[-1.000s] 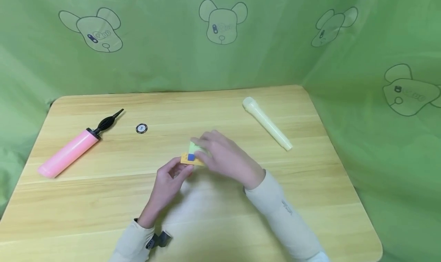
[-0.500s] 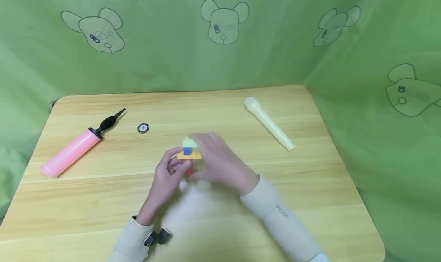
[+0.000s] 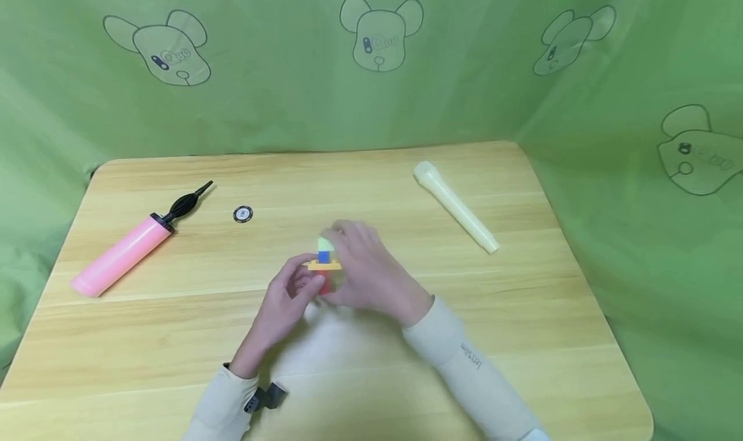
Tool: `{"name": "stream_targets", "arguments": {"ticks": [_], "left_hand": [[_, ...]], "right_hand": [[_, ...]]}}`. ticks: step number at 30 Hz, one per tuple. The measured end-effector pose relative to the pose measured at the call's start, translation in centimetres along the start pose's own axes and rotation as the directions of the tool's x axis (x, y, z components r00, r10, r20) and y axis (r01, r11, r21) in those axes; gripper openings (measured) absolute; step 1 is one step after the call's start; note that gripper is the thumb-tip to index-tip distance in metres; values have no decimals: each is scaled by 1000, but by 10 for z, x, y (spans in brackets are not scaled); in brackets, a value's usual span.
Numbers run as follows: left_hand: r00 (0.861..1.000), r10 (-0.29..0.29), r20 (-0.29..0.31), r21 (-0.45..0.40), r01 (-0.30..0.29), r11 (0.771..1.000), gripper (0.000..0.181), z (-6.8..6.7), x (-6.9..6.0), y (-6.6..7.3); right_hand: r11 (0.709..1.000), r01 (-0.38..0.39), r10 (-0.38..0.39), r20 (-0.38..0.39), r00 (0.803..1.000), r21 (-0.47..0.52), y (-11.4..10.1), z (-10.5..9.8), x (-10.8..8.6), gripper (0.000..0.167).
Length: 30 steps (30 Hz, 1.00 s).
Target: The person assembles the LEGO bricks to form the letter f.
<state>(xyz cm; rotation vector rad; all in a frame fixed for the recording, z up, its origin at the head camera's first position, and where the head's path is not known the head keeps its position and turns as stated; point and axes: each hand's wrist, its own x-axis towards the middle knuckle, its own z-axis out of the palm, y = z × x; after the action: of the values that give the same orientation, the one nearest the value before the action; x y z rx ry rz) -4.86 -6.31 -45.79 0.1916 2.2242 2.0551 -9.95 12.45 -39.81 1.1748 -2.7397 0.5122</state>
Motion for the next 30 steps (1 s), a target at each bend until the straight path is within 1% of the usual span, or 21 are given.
{"name": "stream_targets", "arguments": {"ticks": [2,4,7,9,13,18,23,30], "left_hand": [[1000,23,-3,90,-22,996,40,-2,0,-4],[999,39,-19,157,-36,987,37,-4,1,-7],[998,44,-39,196,-35,980,32,-6,3,-10],[998,32,-48,203,-22,979,30,-6,4,-11],[999,16,-46,221,-5,975,26,-7,5,-14],[999,23,-49,248,-10,969,20,-9,7,-18],[999,21,-40,266,-9,964,20,-9,8,-21],[999,19,-45,287,-5,958,19,-9,7,-25]], "right_hand": [[1000,-5,4,17,1000,22,3,3,-1,97],[999,-21,19,47,999,43,6,7,-3,95],[996,-56,48,103,993,76,9,12,-4,96],[993,-77,64,140,988,89,10,15,-5,97],[988,-103,80,190,978,111,11,18,-5,97],[976,-142,102,228,968,164,13,21,-4,99],[961,-178,120,260,958,213,16,28,-5,100],[954,-203,137,283,949,220,18,38,-6,101]]}}
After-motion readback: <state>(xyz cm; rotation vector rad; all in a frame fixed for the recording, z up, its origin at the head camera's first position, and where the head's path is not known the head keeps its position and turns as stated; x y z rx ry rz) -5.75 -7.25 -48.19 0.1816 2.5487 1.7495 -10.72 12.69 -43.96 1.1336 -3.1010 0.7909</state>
